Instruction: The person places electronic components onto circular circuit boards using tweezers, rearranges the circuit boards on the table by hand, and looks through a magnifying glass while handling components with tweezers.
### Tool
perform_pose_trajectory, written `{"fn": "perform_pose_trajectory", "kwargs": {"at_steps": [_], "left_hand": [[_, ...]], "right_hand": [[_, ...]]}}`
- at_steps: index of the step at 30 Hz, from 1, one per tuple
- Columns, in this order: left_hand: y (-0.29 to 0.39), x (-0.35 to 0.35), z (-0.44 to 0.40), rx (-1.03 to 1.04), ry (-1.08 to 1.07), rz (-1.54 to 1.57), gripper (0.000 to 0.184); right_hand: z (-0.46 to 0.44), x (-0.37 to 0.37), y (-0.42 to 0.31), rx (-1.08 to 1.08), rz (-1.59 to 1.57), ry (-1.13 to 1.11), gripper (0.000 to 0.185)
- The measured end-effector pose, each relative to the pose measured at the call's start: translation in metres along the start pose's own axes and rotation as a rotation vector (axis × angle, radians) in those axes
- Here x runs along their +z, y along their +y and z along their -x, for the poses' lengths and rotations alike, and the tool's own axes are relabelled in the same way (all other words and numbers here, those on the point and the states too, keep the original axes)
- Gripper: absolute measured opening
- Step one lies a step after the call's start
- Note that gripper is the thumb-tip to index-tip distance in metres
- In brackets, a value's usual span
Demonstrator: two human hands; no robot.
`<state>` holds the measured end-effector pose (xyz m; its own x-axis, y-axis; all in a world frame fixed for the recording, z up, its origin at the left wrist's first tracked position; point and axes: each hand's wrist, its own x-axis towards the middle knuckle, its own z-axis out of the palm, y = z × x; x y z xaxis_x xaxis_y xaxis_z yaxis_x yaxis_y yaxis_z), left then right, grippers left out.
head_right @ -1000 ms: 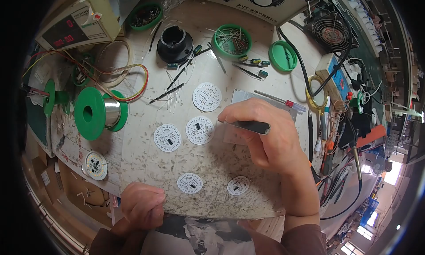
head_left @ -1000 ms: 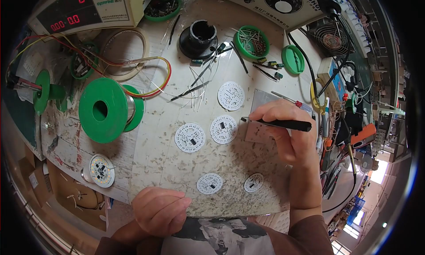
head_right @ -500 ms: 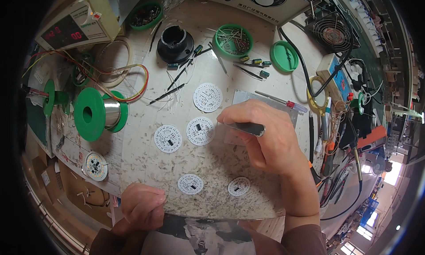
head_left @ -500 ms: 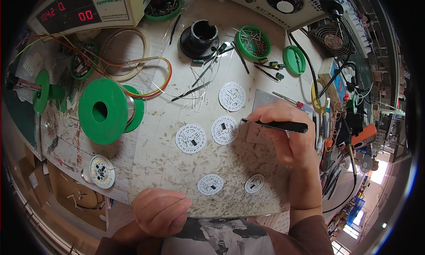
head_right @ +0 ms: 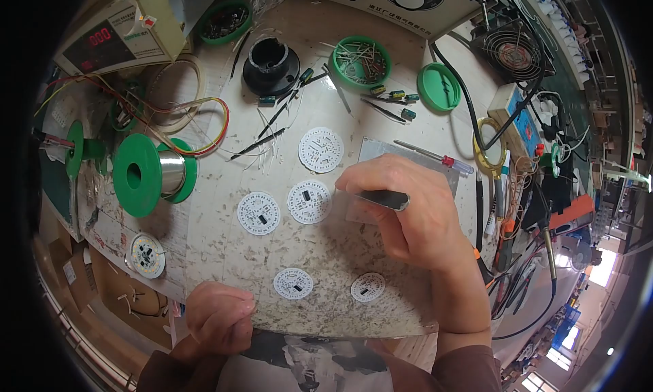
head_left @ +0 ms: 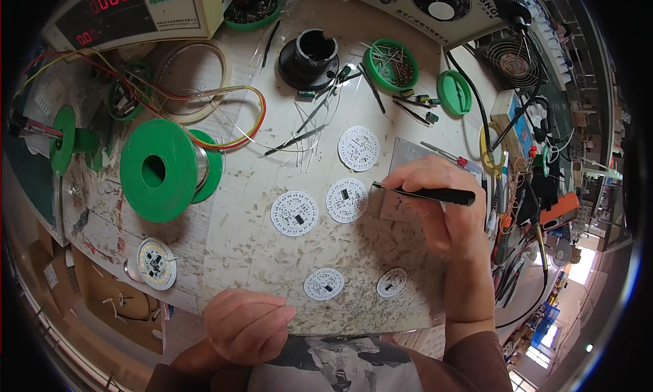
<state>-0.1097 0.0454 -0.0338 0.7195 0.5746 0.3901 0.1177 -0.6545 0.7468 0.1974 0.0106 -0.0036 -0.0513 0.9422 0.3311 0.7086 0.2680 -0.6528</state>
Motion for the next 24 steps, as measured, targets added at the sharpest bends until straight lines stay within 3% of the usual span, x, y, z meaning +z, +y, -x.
{"fn": "perform_pose_trajectory", "kwargs": {"at_steps": [11, 24], "left_hand": [[0.0, 0.0, 0.0, -0.004, 0.007, 0.016, 0.011], [-0.003, 0.0, 0.002, 0.008, 0.027, 0.019, 0.012]], "right_hand": [[-0.022, 0.003, 0.005, 0.018, -0.086, 0.167, 0.014], [-0.043, 0.016, 0.011, -0.07, -0.008, 0.084, 0.019]]}}
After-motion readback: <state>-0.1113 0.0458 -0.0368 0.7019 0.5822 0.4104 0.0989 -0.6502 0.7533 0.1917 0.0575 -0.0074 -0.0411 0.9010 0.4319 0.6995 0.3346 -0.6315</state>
